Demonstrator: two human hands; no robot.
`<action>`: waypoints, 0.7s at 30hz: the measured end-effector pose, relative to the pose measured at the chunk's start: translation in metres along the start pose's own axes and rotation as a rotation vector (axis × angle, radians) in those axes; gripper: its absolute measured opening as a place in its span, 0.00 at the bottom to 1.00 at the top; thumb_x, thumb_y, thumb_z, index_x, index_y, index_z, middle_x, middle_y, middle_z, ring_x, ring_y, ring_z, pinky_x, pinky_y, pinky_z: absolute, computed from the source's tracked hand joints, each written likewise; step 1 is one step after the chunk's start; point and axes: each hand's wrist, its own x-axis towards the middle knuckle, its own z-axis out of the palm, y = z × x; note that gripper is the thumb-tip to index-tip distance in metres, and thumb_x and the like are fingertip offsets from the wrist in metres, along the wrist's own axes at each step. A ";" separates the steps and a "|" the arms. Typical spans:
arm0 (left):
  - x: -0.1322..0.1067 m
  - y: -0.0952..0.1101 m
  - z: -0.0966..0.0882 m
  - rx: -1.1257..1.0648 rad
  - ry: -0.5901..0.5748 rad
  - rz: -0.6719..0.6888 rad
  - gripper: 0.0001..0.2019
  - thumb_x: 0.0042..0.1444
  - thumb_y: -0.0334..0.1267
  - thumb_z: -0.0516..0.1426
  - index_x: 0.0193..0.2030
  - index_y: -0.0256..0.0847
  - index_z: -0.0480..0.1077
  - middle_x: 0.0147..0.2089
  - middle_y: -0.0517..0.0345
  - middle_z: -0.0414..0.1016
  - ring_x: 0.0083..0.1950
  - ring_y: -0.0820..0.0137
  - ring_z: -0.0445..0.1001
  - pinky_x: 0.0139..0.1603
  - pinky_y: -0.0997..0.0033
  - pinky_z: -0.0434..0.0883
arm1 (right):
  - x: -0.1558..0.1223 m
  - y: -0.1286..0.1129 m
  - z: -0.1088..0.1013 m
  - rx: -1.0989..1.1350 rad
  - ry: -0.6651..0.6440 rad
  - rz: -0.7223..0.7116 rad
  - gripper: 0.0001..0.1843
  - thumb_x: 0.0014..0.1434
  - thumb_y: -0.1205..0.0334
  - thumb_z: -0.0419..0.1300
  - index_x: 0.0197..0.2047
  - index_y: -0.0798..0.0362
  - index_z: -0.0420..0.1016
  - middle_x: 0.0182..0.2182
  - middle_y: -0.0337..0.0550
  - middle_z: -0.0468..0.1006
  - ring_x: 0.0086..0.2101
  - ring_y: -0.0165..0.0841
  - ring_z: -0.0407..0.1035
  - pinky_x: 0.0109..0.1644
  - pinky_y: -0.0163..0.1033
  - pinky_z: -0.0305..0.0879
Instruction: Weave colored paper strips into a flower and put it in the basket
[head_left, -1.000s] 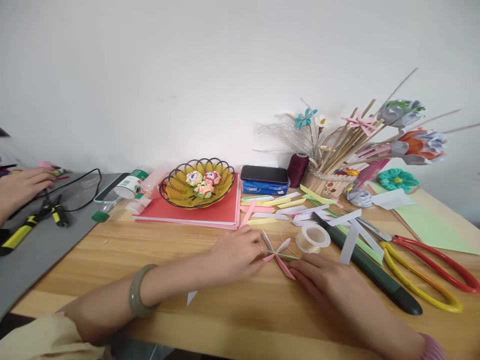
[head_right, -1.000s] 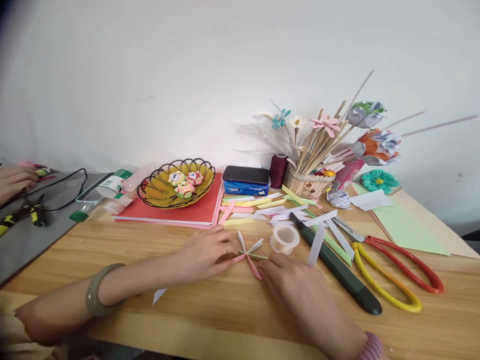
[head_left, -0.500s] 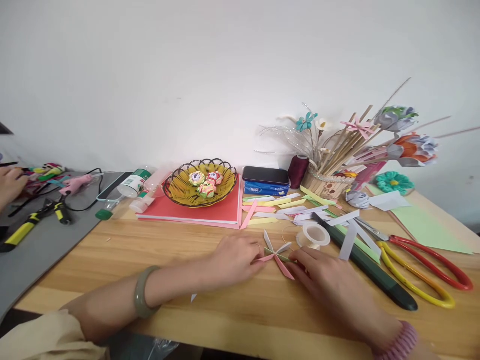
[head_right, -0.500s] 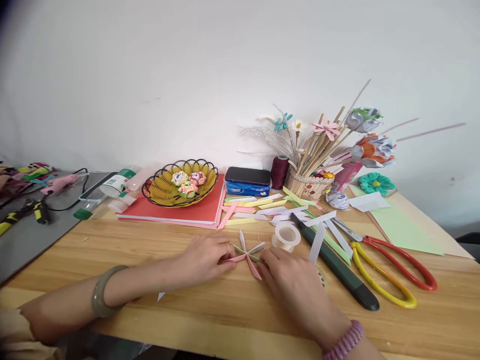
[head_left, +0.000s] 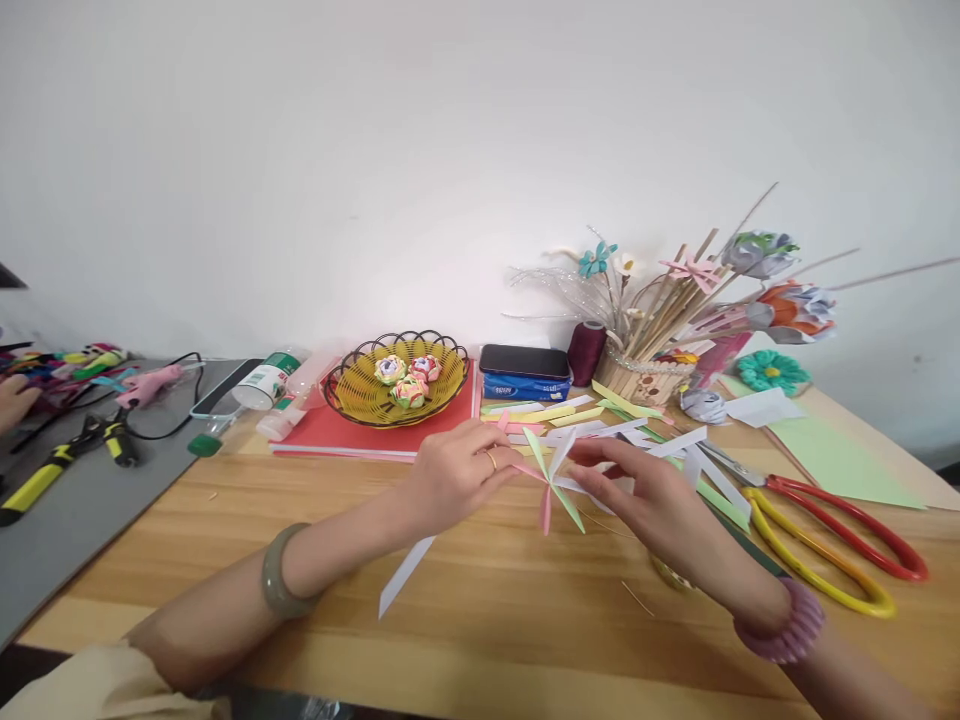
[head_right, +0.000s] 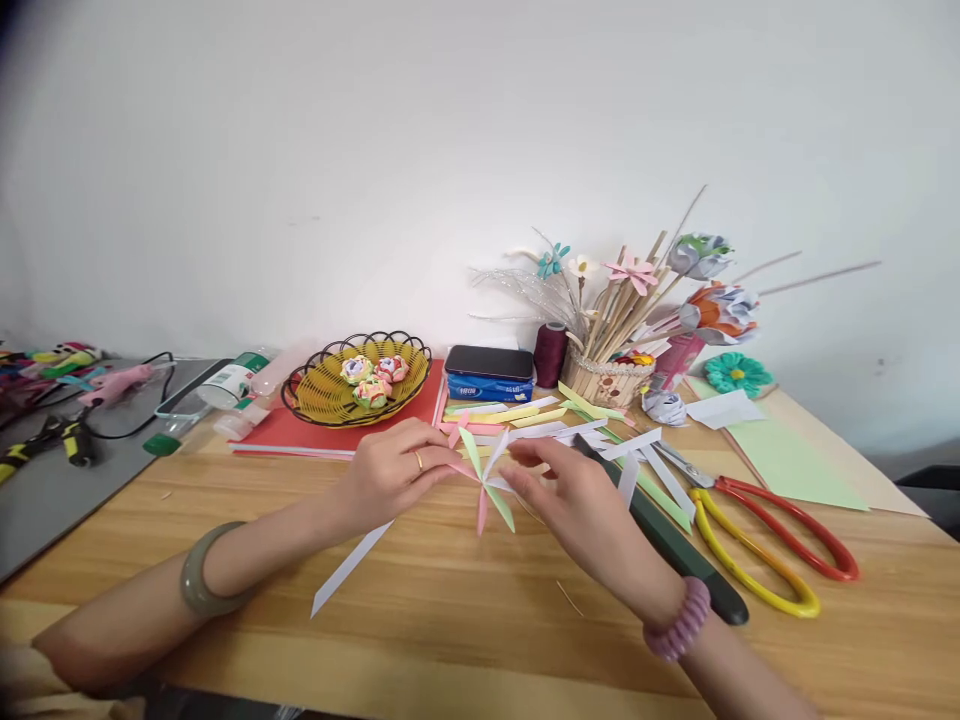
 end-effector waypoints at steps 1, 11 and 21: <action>0.002 0.001 0.000 0.025 0.038 0.044 0.08 0.57 0.33 0.53 0.34 0.39 0.74 0.33 0.56 0.76 0.38 0.72 0.73 0.37 0.75 0.71 | 0.003 -0.002 0.000 0.060 -0.042 0.020 0.16 0.59 0.50 0.52 0.40 0.52 0.73 0.37 0.44 0.78 0.36 0.36 0.72 0.37 0.38 0.68; 0.015 0.002 0.005 0.134 0.101 0.106 0.04 0.54 0.32 0.56 0.33 0.37 0.72 0.32 0.56 0.76 0.34 0.72 0.70 0.33 0.74 0.71 | 0.021 -0.004 0.001 0.401 -0.042 0.226 0.12 0.52 0.54 0.58 0.28 0.54 0.73 0.25 0.38 0.75 0.25 0.29 0.66 0.29 0.34 0.62; 0.034 0.027 0.016 0.137 -0.077 -0.128 0.23 0.52 0.53 0.54 0.41 0.33 0.69 0.38 0.48 0.76 0.39 0.62 0.72 0.37 0.62 0.72 | 0.026 -0.004 0.011 0.565 0.117 0.267 0.16 0.52 0.48 0.57 0.29 0.53 0.69 0.27 0.39 0.73 0.29 0.30 0.69 0.32 0.35 0.69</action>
